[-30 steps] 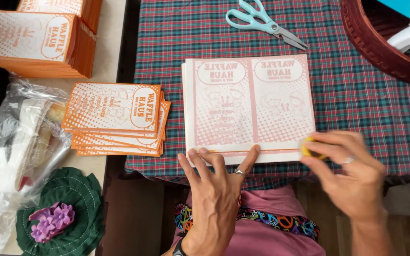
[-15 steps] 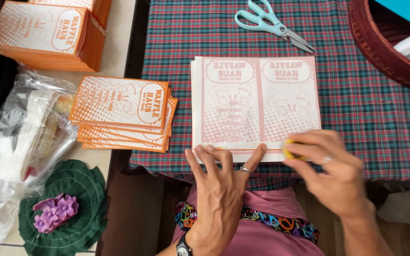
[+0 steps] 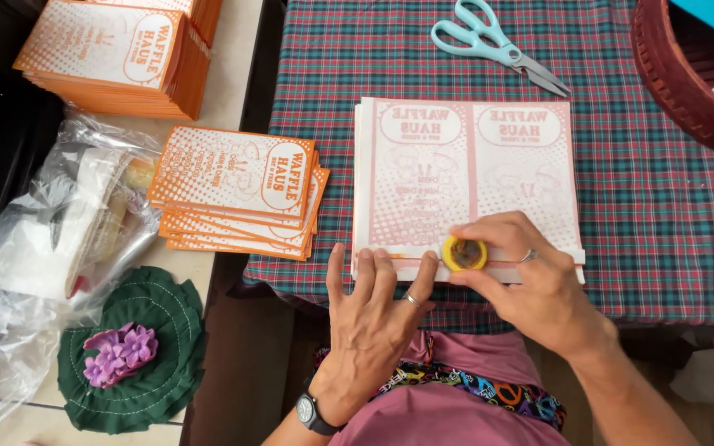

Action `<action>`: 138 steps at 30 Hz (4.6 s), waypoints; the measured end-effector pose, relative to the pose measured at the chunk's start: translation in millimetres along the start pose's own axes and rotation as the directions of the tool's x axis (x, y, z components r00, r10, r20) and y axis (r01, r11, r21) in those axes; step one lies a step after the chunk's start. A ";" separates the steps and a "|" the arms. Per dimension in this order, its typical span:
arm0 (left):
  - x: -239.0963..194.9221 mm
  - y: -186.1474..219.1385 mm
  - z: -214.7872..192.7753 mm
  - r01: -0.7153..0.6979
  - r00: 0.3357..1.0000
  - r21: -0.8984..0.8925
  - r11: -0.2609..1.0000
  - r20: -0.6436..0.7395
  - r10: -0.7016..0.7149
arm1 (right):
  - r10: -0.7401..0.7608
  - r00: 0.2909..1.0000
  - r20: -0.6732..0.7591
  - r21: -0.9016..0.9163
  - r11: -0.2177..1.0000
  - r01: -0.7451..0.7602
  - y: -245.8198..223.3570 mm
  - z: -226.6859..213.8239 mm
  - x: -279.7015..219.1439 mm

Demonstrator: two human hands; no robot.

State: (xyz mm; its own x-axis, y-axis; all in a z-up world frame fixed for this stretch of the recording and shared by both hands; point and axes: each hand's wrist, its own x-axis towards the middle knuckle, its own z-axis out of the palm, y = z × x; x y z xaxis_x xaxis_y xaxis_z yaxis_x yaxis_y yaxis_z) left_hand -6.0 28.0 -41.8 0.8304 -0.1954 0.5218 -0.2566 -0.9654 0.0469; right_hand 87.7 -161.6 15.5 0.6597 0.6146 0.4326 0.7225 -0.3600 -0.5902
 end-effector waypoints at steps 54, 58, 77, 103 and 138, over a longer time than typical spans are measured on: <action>14.1 26.1 7.9 0.159 0.963 -0.276 0.948 -0.169 -0.210 | -0.115 0.979 -0.169 -0.512 0.859 0.013 -6.6 34.8 -50.7; 22.1 35.4 17.3 0.074 0.957 -0.359 0.930 -0.238 -0.168 | -0.156 0.964 -0.216 -0.532 0.847 0.018 -0.5 39.8 -48.8; 9.8 -9.8 5.7 0.032 0.934 -0.396 0.918 -0.314 -0.168 | -0.189 0.954 -0.233 -0.523 0.852 0.041 7.8 41.1 -48.7; 11.1 -77.9 19.7 0.177 0.984 -0.449 0.876 0.094 -0.151 | -0.109 0.983 -0.147 -0.531 0.848 0.015 -1.8 22.2 -44.8; 26.0 -44.0 -50.0 -0.295 0.941 -0.378 0.878 0.045 0.335 | -0.063 0.995 -0.082 -0.380 0.924 0.027 4.2 -2.5 -28.9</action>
State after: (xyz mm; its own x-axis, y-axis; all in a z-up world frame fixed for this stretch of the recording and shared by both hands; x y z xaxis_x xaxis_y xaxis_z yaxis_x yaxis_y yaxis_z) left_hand 2.2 74.0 12.3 0.7175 -0.5152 0.4688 -0.6569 -0.7243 0.2094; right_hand 72.1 -182.6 2.1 0.6274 0.5763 0.5238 0.7647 -0.5830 -0.2745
